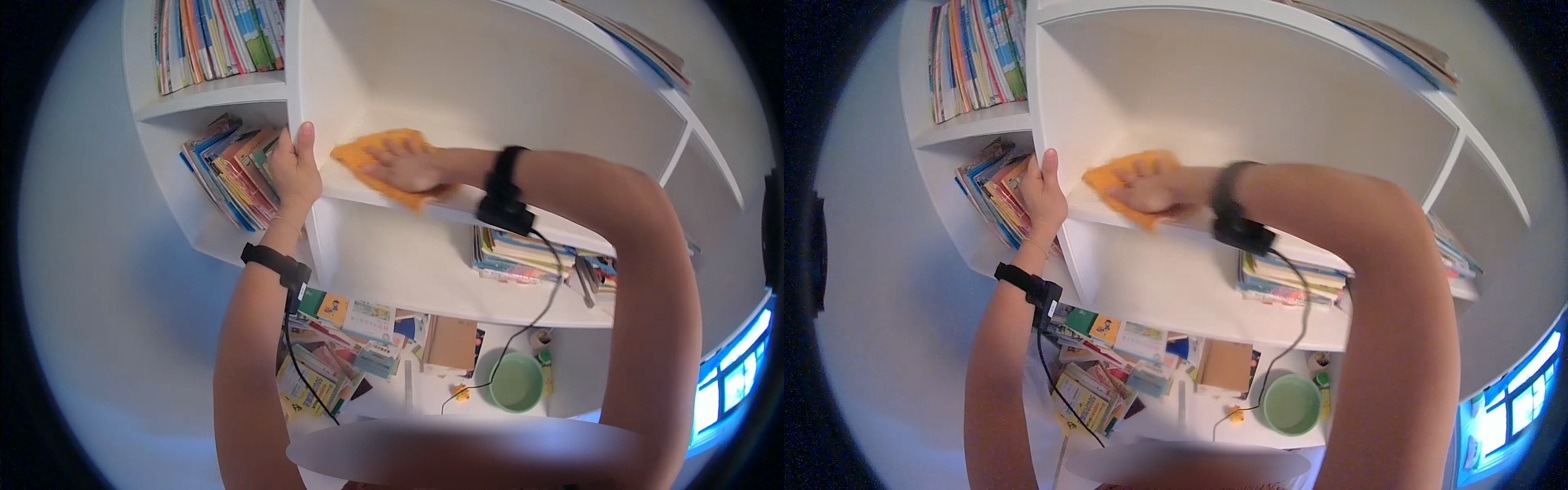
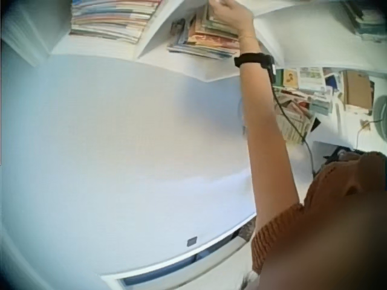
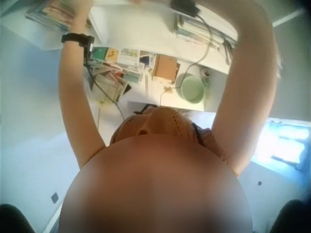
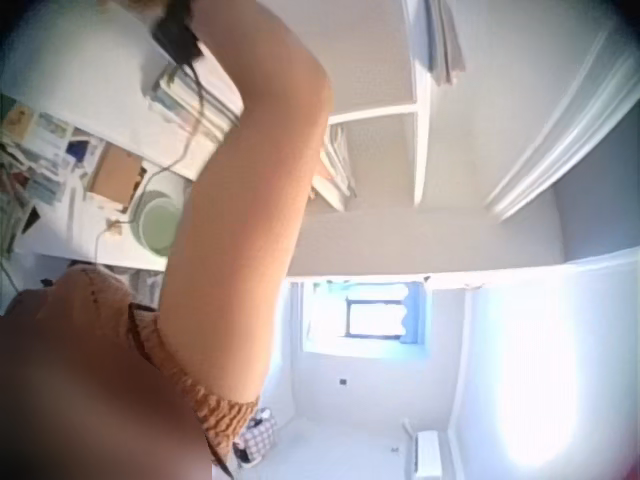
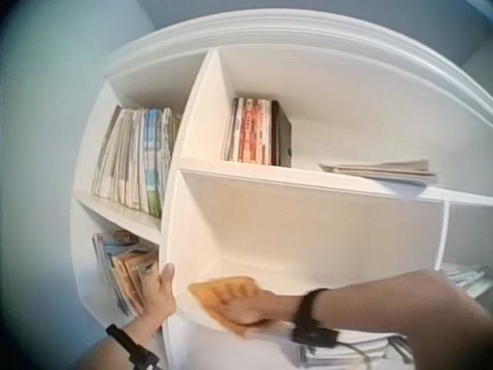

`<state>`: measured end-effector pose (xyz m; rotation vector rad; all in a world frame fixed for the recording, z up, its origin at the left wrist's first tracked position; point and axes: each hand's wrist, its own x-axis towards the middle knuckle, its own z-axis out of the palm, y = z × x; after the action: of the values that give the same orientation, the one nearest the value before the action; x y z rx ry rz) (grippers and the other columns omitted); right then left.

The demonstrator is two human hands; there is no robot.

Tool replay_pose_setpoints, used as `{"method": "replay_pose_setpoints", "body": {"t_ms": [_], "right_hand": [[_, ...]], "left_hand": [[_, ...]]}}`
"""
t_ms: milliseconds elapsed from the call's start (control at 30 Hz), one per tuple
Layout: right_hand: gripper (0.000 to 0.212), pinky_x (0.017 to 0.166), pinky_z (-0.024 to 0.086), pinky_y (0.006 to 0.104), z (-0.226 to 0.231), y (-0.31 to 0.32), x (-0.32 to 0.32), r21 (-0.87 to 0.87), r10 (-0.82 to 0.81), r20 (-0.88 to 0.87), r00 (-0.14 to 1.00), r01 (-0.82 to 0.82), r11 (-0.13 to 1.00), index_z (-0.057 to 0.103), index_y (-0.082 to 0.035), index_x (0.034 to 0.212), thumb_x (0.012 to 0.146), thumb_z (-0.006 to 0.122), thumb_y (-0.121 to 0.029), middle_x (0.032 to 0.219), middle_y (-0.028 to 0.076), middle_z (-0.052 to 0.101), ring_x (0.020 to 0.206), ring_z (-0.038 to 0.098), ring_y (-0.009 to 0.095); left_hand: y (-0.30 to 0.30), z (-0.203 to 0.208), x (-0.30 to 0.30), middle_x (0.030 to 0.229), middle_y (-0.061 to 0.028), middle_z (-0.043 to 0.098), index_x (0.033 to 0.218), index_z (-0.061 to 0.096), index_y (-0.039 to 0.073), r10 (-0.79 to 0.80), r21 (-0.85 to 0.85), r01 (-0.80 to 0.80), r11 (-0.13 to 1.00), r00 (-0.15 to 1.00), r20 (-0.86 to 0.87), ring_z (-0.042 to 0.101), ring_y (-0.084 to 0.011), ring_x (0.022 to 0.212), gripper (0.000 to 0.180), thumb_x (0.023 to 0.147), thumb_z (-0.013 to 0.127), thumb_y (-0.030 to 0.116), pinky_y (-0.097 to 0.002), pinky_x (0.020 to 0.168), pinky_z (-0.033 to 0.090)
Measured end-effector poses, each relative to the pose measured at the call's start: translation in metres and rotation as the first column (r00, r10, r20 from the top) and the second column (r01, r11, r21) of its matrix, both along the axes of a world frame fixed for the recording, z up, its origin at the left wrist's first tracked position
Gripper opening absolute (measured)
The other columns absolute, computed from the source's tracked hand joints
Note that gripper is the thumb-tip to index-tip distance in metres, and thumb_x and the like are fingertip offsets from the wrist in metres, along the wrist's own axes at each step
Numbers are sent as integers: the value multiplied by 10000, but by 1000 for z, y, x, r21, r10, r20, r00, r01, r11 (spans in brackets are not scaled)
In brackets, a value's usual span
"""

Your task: The person clears books from a white shelf by hand, wipes the shelf surface with a cloth, and then rinses and wrings out the cloth in a basin of water.

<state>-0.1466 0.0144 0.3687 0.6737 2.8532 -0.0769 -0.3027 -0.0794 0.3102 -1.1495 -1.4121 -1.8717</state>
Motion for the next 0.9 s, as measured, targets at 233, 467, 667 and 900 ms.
{"method": "replay_pose_setpoints", "body": {"t_ms": [233, 467, 667, 900], "right_hand": [[657, 1058, 91, 488, -2, -43, -14, 140, 153, -24, 988, -148, 979, 88, -67, 1384, 900, 191, -500, 1423, 183, 125, 1306, 72, 404], [616, 1049, 173, 473, -19, -11, 116, 250, 367, -294, 882, -300, 921, 216, -33, 1346, 885, 370, -411, 1365, 205, 267, 1289, 192, 364], [676, 1070, 111, 428, -8, 1, 269, 62, -425, -165, 890, 439, 896, 160, -59, 1371, 895, 224, -534, 1421, 181, 124, 1315, 92, 344], [430, 1015, 124, 554, 4, -13, 119, 231, -42, 49, 998, 30, 973, 309, -140, 1305, 921, 202, -301, 1354, 270, 212, 1262, 210, 420]], "left_hand": [[3, 3, -5, 632, -172, 571, 800, 552, -7, -20, 1, 20, 1000, 997, -69, 559, -326, 577, 385, 876, 485, 364, -371, 548, 424], [-1, 2, -9, 572, -142, 542, 819, 562, -7, 69, -34, -75, 997, 985, -158, 529, -282, 509, 397, 876, 486, 378, -358, 511, 406], [-3, 4, 1, 633, -152, 573, 862, 565, -9, 62, 6, -62, 998, 992, -110, 561, -292, 558, 388, 883, 474, 368, -350, 539, 427], [0, -2, -7, 666, -165, 582, 866, 571, 1, 87, -19, -89, 996, 994, -63, 575, -309, 618, 385, 883, 469, 372, -364, 582, 440]]}}
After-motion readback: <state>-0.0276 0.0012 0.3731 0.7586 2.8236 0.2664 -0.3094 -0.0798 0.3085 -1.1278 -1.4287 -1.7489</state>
